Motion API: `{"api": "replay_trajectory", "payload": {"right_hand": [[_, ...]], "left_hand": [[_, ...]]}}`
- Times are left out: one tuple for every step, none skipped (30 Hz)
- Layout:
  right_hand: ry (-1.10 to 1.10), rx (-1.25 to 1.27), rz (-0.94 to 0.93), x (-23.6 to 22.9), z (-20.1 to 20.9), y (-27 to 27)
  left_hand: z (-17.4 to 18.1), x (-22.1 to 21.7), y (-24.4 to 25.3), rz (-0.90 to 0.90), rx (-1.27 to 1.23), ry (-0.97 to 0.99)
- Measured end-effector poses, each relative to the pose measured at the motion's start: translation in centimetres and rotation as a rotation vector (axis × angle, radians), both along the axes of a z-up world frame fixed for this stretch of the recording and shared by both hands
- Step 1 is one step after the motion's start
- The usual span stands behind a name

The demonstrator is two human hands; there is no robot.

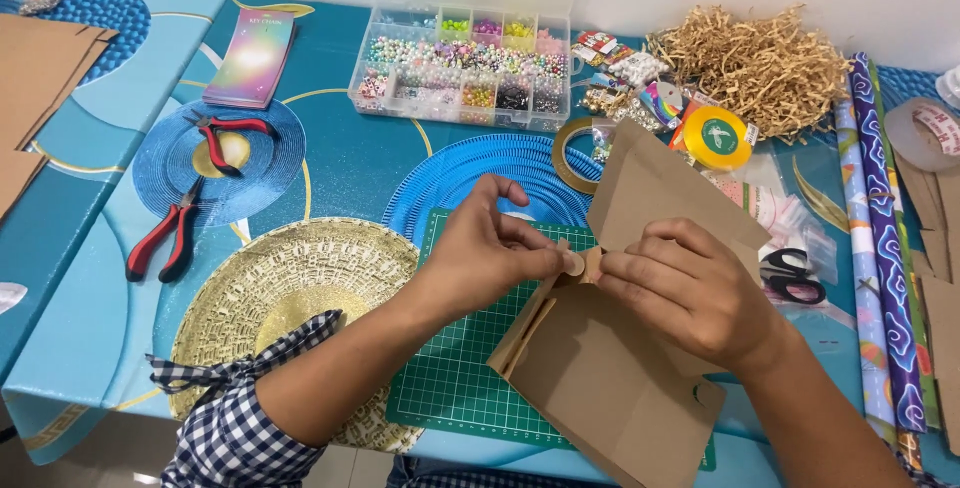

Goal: Assembling a small cardboard box by folding pre-cut flaps into place on a craft table.

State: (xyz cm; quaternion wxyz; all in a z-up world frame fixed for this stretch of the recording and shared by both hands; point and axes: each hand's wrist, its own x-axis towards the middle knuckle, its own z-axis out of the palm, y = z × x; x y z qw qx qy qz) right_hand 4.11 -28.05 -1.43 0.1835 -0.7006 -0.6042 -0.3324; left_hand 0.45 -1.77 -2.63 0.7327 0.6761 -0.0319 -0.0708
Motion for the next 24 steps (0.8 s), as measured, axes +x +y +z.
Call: {"api": "replay_trajectory", "payload": {"right_hand": [[0.000, 0.000, 0.000, -0.1, -0.1, 0.1], [-0.001, 0.006, -0.001, -0.1, -0.1, 0.2], [-0.002, 0.011, -0.002, -0.2, -0.2, 0.3], [-0.001, 0.011, -0.002, -0.2, -0.2, 0.4], [-0.005, 0.010, 0.005, -0.2, -0.3, 0.5], [-0.008, 0.008, 0.011, -0.2, -0.3, 0.6], [-0.008, 0.009, 0.011, -0.2, -0.3, 0.6], [-0.015, 0.005, 0.006, -0.2, -0.4, 0.6], [-0.023, 0.002, 0.001, -0.1, -0.5, 0.7], [-0.023, 0.004, 0.001, -0.1, -0.4, 0.9], [-0.034, 0.010, -0.008, -0.1, -0.4, 1.0], [-0.045, 0.017, -0.016, 0.0, -0.3, 1.1], [-0.045, 0.017, -0.016, -0.1, -0.2, 1.2], [-0.044, 0.018, -0.015, -0.1, -0.1, 1.3], [-0.043, 0.019, -0.014, -0.1, 0.0, 1.5], [-0.043, 0.018, -0.012, 0.0, -0.2, 1.5], [-0.050, 0.015, -0.014, 0.0, -0.3, 1.5], [-0.056, 0.011, -0.016, 0.1, -0.5, 1.5], [-0.056, 0.011, -0.015, 0.0, -0.4, 1.6], [-0.062, 0.010, -0.024, 0.0, -0.3, 1.7], [-0.068, 0.010, -0.033, 0.0, -0.3, 1.8], [-0.068, 0.009, -0.032, 0.0, -0.4, 2.0], [-0.035, 0.025, -0.045, 0.0, -0.5, 2.2], [-0.002, 0.042, -0.059, 0.1, -0.6, 2.4]], "left_hand": [[-0.1, 0.0, -0.1, 0.000, 0.000, 0.000], [-0.2, 0.0, -0.2, 0.002, 0.003, -0.010], [-0.3, -0.1, -0.3, 0.004, 0.005, -0.019], [-0.4, -0.1, -0.4, 0.004, 0.005, -0.018], [-0.4, -0.1, -0.5, 0.008, 0.004, -0.024], [-0.5, -0.1, -0.6, 0.011, 0.003, -0.030], [-0.6, -0.1, -0.6, 0.011, 0.004, -0.031], [-0.8, -0.1, -0.7, 0.020, 0.015, -0.030], [-0.9, -0.1, -0.7, 0.029, 0.027, -0.030], [-1.0, 0.0, -0.7, 0.029, 0.028, -0.031], [-1.2, 0.0, -0.6, 0.041, 0.041, -0.059], [-1.4, 0.1, -0.6, 0.052, 0.053, -0.087], [-1.3, 0.1, -0.6, 0.053, 0.053, -0.086], [-1.3, 0.2, -0.7, 0.060, 0.062, -0.088], [-1.3, 0.2, -0.7, 0.068, 0.070, -0.091], [-1.5, 0.3, -0.7, 0.069, 0.070, -0.091], [-1.7, 0.4, -0.7, 0.071, 0.070, -0.099], [-2.0, 0.5, -0.8, 0.073, 0.070, -0.107], [-2.1, 0.6, -0.8, 0.074, 0.070, -0.107], [-2.2, 0.6, -0.8, 0.075, 0.076, -0.109], [-2.2, 0.6, -0.8, 0.076, 0.082, -0.111], [-2.2, 0.6, -0.8, 0.077, 0.081, -0.112], [-2.2, 0.7, -0.8, 0.080, 0.078, -0.101], [-2.2, 0.7, -0.8, 0.083, 0.075, -0.091]]}}
